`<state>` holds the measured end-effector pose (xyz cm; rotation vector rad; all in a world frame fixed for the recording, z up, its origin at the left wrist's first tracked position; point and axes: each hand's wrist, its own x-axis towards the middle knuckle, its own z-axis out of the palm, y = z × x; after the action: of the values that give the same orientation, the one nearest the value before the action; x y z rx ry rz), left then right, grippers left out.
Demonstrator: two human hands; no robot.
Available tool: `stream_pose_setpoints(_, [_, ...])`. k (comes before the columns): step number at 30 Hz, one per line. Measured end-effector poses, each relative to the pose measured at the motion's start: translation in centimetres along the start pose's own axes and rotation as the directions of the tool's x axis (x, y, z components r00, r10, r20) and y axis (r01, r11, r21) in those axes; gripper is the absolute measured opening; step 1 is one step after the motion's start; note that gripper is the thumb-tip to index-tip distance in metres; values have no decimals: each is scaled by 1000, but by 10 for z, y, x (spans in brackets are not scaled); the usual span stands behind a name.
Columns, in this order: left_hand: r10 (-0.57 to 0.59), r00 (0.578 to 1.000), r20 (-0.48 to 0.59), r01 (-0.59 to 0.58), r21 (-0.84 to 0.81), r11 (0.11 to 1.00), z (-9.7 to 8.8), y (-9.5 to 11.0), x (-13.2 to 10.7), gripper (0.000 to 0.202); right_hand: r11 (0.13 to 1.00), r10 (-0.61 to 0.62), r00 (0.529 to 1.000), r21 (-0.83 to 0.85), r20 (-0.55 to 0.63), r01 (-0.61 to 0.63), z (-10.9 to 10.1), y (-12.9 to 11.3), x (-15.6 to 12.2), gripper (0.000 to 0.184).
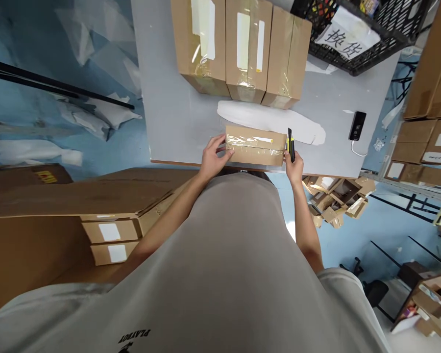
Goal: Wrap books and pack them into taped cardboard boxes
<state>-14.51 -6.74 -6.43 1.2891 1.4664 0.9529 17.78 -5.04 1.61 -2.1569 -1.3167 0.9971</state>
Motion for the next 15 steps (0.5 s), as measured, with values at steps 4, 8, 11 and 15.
stream_pose_setpoints(4, [26, 997, 79, -25, -9, 1000, -4, -19, 7, 88, 938, -233, 972, -274, -42, 213, -7, -14, -2, 56])
stream_pose_setpoints(8, [65, 978, 198, -63, -16, 998, -15, -25, 15, 83, 789, -349, 884, -411, 311, 456, 4, -59, -11, 57])
stream_pose_setpoints(11, [57, 959, 278, -34, -88, 996, -18, -31, 23, 88, 613, -277, 762, -503, 585, 609, 23, -97, -16, 53])
stream_pose_setpoints(15, [58, 953, 299, -12, -157, 988, -16, -40, 31, 94, 413, -131, 717, -620, 684, 667, 42, -126, -16, 52])
